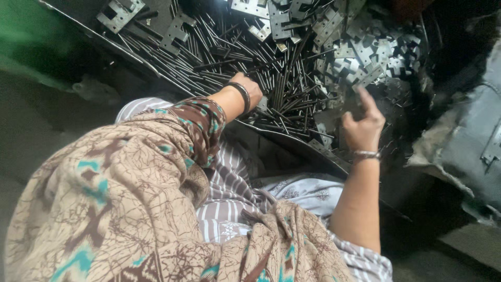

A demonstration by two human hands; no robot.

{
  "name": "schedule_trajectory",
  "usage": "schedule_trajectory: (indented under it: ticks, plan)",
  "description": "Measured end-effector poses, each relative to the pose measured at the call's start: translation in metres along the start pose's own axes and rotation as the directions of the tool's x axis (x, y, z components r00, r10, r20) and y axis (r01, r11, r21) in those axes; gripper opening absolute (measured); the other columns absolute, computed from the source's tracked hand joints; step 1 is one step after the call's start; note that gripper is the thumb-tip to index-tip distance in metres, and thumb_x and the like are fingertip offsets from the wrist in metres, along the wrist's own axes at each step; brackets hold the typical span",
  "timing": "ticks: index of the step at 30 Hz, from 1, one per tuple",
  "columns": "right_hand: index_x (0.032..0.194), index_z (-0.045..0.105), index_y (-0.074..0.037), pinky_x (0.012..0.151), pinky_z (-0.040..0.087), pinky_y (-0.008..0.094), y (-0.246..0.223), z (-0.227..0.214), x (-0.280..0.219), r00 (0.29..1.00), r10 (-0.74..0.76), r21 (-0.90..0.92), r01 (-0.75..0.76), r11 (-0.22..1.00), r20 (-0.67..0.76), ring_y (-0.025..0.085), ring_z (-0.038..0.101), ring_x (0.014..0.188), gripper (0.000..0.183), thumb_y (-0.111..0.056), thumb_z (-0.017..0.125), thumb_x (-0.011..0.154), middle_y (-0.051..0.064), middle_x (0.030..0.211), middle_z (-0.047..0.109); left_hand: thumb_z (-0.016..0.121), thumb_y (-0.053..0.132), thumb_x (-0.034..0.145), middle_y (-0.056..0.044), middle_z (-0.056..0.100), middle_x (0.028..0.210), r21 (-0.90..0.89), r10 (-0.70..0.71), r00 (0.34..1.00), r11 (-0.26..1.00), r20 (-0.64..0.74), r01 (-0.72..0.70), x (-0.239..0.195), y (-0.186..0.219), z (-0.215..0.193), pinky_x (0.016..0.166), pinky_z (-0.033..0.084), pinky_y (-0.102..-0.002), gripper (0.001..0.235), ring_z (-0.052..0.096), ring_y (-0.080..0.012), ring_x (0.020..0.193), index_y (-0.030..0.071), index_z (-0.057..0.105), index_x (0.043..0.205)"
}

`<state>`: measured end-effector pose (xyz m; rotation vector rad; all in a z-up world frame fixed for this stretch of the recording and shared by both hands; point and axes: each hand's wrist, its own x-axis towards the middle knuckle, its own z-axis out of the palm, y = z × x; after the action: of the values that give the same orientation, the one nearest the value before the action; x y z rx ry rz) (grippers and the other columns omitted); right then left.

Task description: The person picks up metal hinge components from a bin, uses their fingers to slide and align a metal pin into the cylindrical joints of the hinge plate, and places the assembled or sorted components back into the container.

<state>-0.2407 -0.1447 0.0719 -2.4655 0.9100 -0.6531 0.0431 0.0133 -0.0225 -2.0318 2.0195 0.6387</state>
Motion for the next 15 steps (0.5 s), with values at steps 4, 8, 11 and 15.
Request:
schedule_trajectory:
  ticks: [4, 8, 11, 15]
  plan:
    - [0.116, 0.079, -0.005, 0.08, 0.058, 0.033, 0.003, 0.008, -0.057, 0.946, 0.308, -0.041, -0.305, 0.951, 0.101, 0.019, 0.073, 0.084, 0.039, -0.005, 0.075, 0.078, 0.012, 0.093, 0.076, 0.061, 0.018, 0.094, -0.01, 0.074, 0.117, 0.047, -0.007, 1.0, 0.999, 0.027, 0.006, -0.008, 0.004, -0.013, 0.088, 0.053, -0.046, 0.023, 0.07, -0.0294, 0.111, 0.013, 0.077, 0.109]
    - [0.107, 0.077, -0.002, 0.082, 0.058, 0.029, 0.021, -0.011, -0.077, 0.953, 0.302, 0.118, -0.299, 0.947, -0.004, 0.016, 0.074, 0.085, 0.027, -0.007, 0.077, 0.081, 0.008, 0.094, 0.077, 0.067, 0.014, 0.089, -0.009, 0.075, 0.111, -0.041, 0.015, 0.989, 0.999, -0.146, -0.021, -0.03, 0.007, -0.04, 0.088, 0.054, -0.043, 0.019, 0.071, -0.0281, 0.108, 0.014, 0.077, 0.105]
    - [0.104, 0.076, -0.002, 0.081, 0.058, 0.028, 0.028, -0.021, -0.084, 0.944, 0.33, 0.152, -0.325, 0.933, -0.007, 0.016, 0.073, 0.085, 0.025, -0.007, 0.079, 0.08, 0.008, 0.093, 0.077, 0.073, 0.016, 0.086, -0.008, 0.075, 0.103, -0.19, -0.008, 0.904, 0.978, -0.427, -0.081, -0.042, 0.017, -0.041, 0.086, 0.054, -0.044, 0.017, 0.071, -0.0282, 0.101, 0.012, 0.072, 0.102]
    - [0.099, 0.078, 0.001, 0.08, 0.056, 0.03, 0.027, -0.015, -0.082, 0.942, 0.317, -0.075, -0.31, 0.948, 0.112, 0.017, 0.072, 0.084, 0.027, 0.0, 0.083, 0.072, 0.012, 0.093, 0.078, 0.068, 0.013, 0.1, -0.008, 0.075, 0.1, -0.801, -0.337, 0.731, 0.334, -0.593, -0.496, -0.05, 0.04, -0.023, 0.085, 0.059, -0.037, 0.022, 0.072, -0.0202, 0.094, 0.005, 0.062, 0.119]
